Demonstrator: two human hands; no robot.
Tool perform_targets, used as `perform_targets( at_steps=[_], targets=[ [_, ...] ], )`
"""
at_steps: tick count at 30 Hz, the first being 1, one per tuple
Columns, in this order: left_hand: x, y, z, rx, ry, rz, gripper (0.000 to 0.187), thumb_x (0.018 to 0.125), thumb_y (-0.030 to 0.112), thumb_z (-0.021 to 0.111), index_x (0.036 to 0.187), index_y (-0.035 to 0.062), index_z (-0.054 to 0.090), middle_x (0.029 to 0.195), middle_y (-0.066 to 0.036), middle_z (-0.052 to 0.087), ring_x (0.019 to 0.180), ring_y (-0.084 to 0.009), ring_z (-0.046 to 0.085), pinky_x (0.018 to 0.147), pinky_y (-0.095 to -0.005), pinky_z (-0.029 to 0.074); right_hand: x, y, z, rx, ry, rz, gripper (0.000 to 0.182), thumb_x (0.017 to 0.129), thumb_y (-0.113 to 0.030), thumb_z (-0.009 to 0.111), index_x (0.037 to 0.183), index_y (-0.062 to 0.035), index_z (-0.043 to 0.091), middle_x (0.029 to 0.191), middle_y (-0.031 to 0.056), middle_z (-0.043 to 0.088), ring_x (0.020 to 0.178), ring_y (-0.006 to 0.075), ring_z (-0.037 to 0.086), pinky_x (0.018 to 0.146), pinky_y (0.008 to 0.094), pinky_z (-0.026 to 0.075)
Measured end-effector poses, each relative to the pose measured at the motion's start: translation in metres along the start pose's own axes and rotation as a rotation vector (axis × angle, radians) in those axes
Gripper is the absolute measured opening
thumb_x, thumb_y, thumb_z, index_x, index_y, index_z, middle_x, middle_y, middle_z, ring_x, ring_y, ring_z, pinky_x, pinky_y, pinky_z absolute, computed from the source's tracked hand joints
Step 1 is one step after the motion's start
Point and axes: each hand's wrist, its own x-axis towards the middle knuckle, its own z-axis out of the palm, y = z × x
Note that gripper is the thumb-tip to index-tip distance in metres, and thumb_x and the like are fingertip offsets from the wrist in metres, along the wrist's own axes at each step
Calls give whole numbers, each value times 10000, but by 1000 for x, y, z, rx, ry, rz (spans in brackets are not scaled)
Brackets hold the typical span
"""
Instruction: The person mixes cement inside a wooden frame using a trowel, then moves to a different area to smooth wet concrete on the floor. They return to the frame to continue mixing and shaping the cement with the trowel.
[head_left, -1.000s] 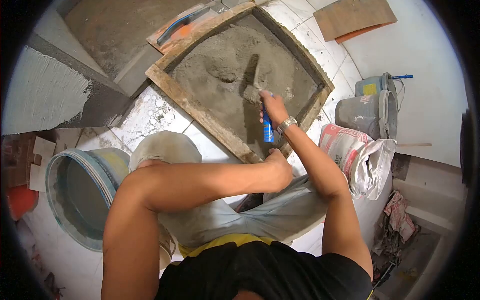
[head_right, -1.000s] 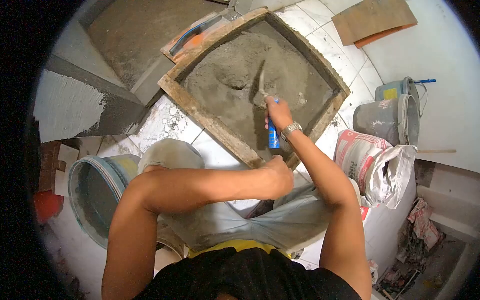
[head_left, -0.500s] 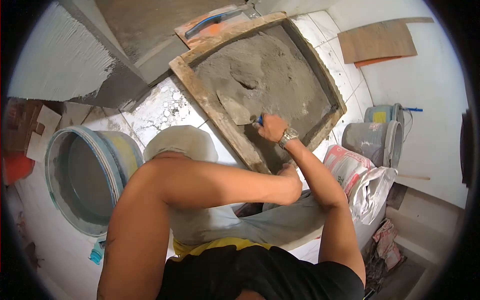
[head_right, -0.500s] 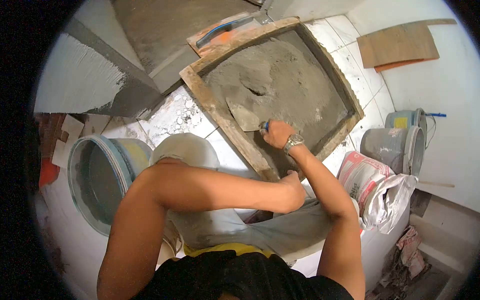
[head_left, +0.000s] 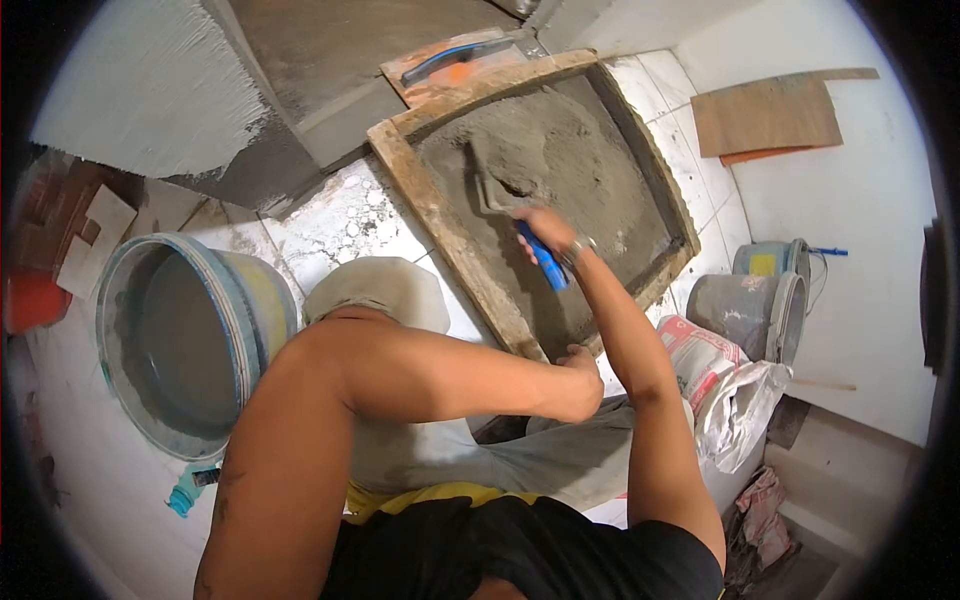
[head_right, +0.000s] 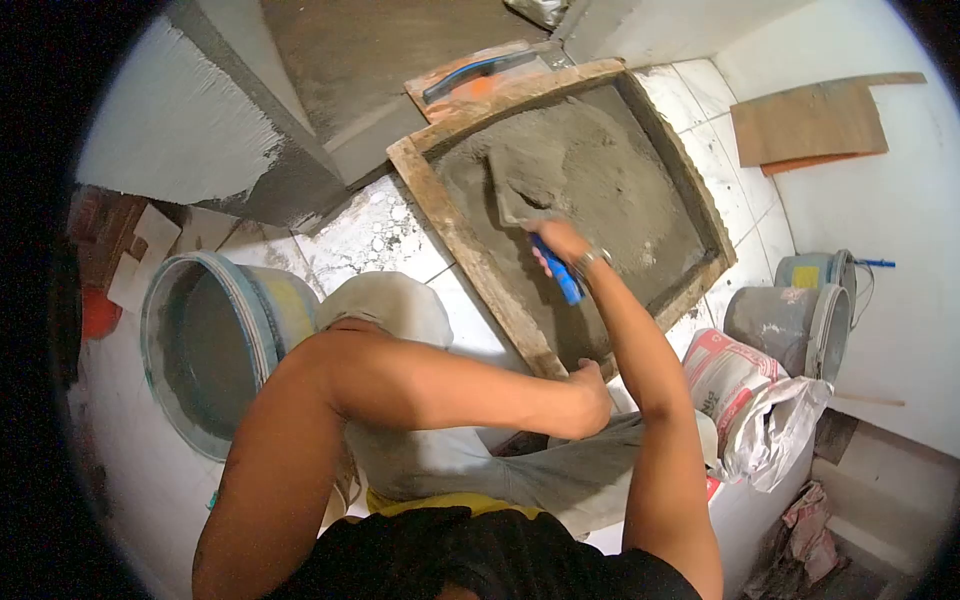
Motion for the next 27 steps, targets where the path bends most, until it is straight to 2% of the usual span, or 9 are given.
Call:
perform_targets(
  at_steps=[4,6,11,13,15,17,21,23,27],
  targets=[
    [-2,1,-2,-28,3,6,366,800,227,706,1146,108,689,1199,-100,649,1092,-338,598,911,-561,431,-25,17,-7,186,-40,55,317,918,-383,491,845,-79,539,598,16,516,433,123,495,372,285,430],
    [5,4,-1,-32,-12,26,371,802,234,704,1151,108,686,1198,-98,649,1098,-338,595,913,-560,431,-26,16,-9,-6,-105,96,313,911,-382,486,815,-90,543,595,3,525,427,114,495,364,273,414],
    [6,4,-4,15,-42,46,365,826,237,675,1170,115,675,1257,-85,617,1118,-334,583,924,-556,428,17,-12,14,-194,-288,113,313,883,-393,526,791,-95,555,574,-2,526,409,105,484,358,269,410],
    [31,5,4,12,-27,-1,358,830,235,670,1170,122,676,1266,-79,611,1122,-332,582,926,-554,426,26,-23,22,-151,-192,32,307,878,-385,536,804,-88,562,581,1,528,414,110,487,364,273,418],
    [19,3,1,9,-15,-35,353,833,232,666,1170,129,678,1275,-74,606,1126,-330,580,928,-552,424,17,-29,27,-169,-171,41,313,879,-375,545,810,-70,559,588,16,529,418,126,494,366,281,426],
    [3,-6,-3,-80,42,-13,355,839,242,665,1177,132,675,1269,-68,611,1124,-331,582,923,-550,423,18,-19,22,-151,-99,-40,318,879,-369,551,804,-60,549,593,32,525,423,141,499,370,291,435],
    [4,-5,2,-5,27,3,359,833,248,678,1169,120,679,1248,-79,624,1114,-331,588,913,-552,424,9,11,1,-23,23,1,332,881,-364,542,822,-38,545,597,46,523,424,152,510,373,301,444],
    [5,-3,1,-23,-2,-11,365,817,241,699,1152,97,683,1216,-100,640,1093,-336,599,912,-556,422,-9,21,-7,-172,107,-26,339,885,-354,537,840,-18,535,604,54,522,424,158,523,366,314,435],
    [0,1,-3,-51,-5,3,360,799,218,718,1133,86,693,1190,-119,652,1079,-339,605,907,-553,424,-59,33,-25,-337,96,-44,346,893,-339,537,841,3,525,588,56,508,419,167,530,365,320,431]
  ],
)
